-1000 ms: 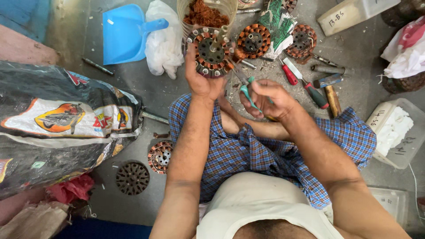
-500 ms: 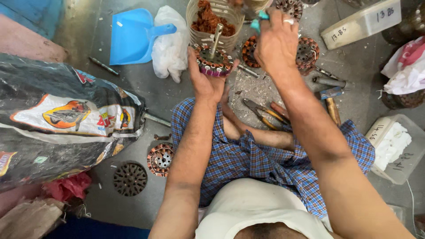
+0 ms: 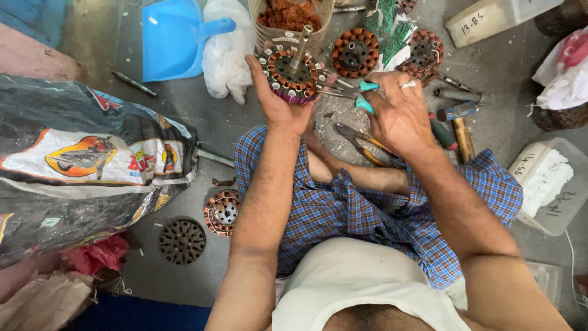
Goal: The person repairs a ceiling fan motor by using pliers to pull and adjust wires on the stator while sitting on the floor.
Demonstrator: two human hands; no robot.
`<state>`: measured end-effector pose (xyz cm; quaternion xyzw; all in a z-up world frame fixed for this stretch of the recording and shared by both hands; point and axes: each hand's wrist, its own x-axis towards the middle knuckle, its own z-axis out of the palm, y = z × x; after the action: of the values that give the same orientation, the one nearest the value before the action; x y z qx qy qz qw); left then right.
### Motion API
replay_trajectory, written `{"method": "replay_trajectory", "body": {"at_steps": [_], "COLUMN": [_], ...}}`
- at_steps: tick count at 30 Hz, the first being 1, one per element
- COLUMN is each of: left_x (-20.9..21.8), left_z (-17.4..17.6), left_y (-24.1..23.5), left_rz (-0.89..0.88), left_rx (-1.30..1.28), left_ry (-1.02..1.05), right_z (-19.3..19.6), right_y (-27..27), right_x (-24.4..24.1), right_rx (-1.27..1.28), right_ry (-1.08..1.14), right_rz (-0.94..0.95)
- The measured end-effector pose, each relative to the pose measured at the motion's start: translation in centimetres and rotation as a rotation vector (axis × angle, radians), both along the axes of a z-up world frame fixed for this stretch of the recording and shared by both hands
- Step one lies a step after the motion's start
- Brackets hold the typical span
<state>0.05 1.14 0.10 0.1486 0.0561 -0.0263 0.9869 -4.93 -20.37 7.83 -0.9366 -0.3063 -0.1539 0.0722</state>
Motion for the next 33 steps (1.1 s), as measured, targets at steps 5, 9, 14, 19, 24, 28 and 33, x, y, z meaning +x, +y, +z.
{"method": "replay_trajectory", "body": {"at_steps": [5, 9, 14, 19, 24, 28, 33], "left_x": [0.0, 0.1, -0.3, -0.7, -0.3, -0.4, -0.5], "left_z": [0.1, 0.2, 0.8, 1.3, 0.3, 0.1, 0.0], "left_y": [-0.1, -0.1, -0.4, -0.9, -0.7, -0.7, -0.7], "left_rz": [-0.001, 0.042, 0.076, 0.136, 0.098, 0.109, 0.104], "left_rx": [0.006, 0.082, 0.084, 0.074, 0.042, 0.016, 0.053], "left_ry": [-0.044, -0.042, -0.099, -0.125, -0.102, -0.130, -0.158], "right_z": [-0.4, -1.8, -2.5, -2.6, -4.1, -4.2, -4.7], "right_y": [0.5, 0.5, 1.2, 2.3, 3.2, 3.7, 2.2], "right_x": [-0.2, -0.1, -0.7, -2.1, -1.7, -2.0, -0.1], "right_rx": [-0.145, -0.263, 0.205, 0.054, 0.234, 0.154, 0.346], "right_ry": [-0.114, 0.031, 0.620, -0.012, 0.385, 0.159, 0.591], "right_rz": [-0.023, -0.057, -0.130, -0.112, -0.177, -0.166, -0.203]}}
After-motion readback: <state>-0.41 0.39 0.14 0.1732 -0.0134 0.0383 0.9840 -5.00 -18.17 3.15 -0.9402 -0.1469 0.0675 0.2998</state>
